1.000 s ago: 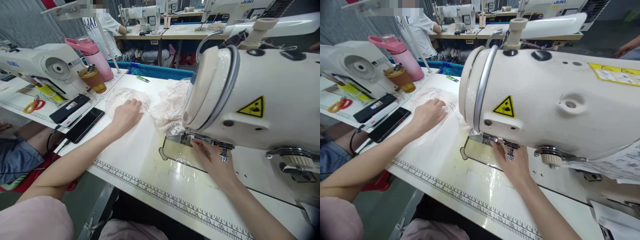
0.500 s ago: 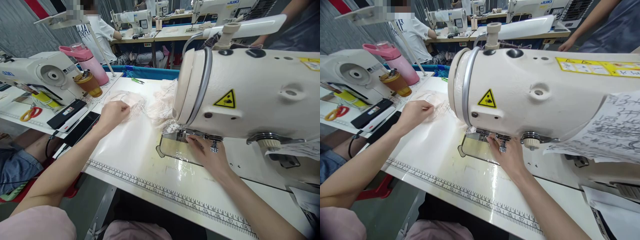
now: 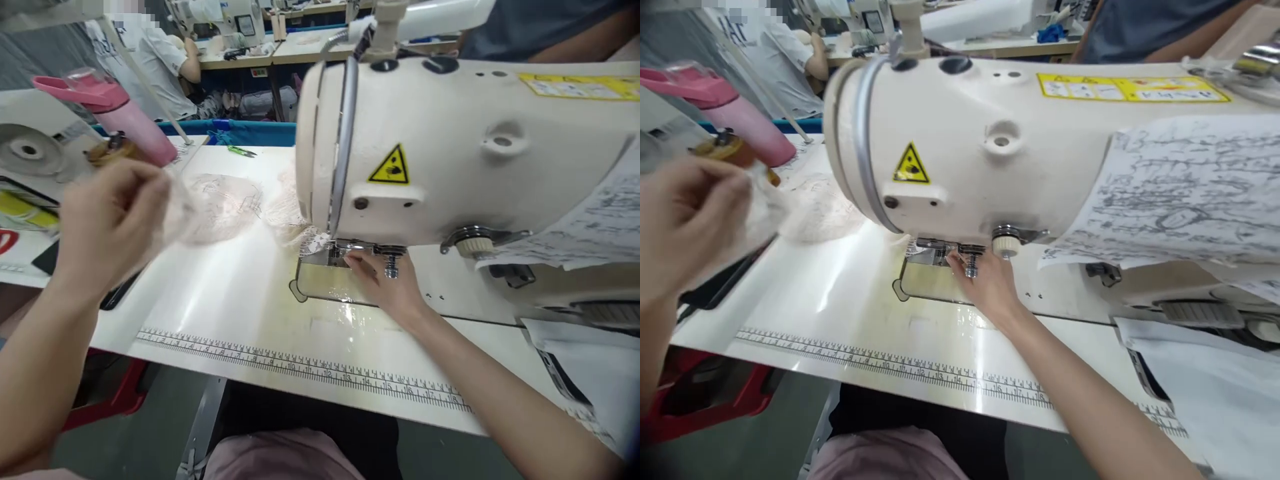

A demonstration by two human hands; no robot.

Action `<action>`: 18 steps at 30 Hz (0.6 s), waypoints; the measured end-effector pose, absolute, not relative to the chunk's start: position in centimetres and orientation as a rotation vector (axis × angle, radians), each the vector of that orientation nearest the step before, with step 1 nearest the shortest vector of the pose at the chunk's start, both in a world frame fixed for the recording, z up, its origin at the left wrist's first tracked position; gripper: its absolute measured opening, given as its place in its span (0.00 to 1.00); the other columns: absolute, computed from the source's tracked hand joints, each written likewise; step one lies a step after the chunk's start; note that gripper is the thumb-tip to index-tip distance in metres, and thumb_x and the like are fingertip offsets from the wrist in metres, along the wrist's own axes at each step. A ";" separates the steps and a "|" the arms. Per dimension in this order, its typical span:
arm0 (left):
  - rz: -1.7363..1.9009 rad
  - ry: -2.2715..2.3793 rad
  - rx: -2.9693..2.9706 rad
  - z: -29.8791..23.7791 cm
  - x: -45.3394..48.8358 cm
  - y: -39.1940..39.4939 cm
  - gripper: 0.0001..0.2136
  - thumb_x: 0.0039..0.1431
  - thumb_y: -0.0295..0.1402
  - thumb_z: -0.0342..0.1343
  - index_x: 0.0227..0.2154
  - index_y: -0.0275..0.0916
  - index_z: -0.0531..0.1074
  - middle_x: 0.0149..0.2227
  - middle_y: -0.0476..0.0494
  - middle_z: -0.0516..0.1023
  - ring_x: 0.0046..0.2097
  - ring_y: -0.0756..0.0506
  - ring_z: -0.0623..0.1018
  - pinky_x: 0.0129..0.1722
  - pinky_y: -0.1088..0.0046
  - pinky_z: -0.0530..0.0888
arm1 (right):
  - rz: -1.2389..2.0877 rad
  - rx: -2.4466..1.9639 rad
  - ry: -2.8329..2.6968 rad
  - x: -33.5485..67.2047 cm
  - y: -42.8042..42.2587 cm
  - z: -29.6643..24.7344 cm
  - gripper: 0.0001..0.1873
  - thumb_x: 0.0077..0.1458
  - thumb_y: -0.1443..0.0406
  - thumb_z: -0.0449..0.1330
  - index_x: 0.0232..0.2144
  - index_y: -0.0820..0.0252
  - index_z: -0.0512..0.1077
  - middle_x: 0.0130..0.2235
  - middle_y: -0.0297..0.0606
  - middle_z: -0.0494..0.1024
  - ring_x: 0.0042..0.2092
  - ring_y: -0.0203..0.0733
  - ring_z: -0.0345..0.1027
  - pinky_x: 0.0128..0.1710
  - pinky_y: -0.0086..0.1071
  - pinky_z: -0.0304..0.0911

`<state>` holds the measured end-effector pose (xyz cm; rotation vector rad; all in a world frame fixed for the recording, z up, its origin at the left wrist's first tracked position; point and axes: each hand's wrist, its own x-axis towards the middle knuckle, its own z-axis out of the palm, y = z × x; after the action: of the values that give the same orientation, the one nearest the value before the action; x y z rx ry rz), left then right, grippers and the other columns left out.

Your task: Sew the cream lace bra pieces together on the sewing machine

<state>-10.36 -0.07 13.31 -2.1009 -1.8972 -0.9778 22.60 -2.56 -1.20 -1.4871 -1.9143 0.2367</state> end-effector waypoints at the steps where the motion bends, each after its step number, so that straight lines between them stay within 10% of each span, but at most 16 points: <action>1: -1.019 -1.943 -2.223 12.8 -8.9 -1.3 0.10 0.61 0.42 0.54 0.33 0.39 0.70 0.22 0.56 0.65 0.23 0.55 0.62 0.21 0.77 0.58 | 0.232 -1.490 -1.928 22.6 -2.6 -1.1 0.20 0.63 0.52 0.51 0.34 0.55 0.78 0.37 0.39 0.81 0.40 0.47 0.74 0.40 0.41 0.67; 12: -0.421 -1.261 -2.715 5.4 -1.6 -1.5 0.14 0.70 0.36 0.45 0.36 0.37 0.74 0.30 0.44 0.80 0.28 0.45 0.77 0.20 0.73 0.67 | 0.298 -1.518 -2.007 22.6 -3.1 0.8 0.15 0.64 0.63 0.51 0.41 0.57 0.78 0.37 0.38 0.81 0.36 0.42 0.73 0.34 0.35 0.65; 18: -0.434 -0.723 -2.774 2.8 0.8 -3.9 0.15 0.67 0.29 0.49 0.51 0.26 0.72 0.53 0.33 0.77 0.54 0.38 0.77 0.49 0.63 0.78 | -0.110 -1.366 -2.219 22.7 -3.8 -0.1 0.16 0.60 0.71 0.51 0.43 0.53 0.77 0.37 0.32 0.82 0.30 0.36 0.71 0.36 0.33 0.63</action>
<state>0.76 -3.86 2.81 -2.7740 -0.7228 -0.4339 22.71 -3.79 -0.11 -1.3659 -2.2193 -0.1101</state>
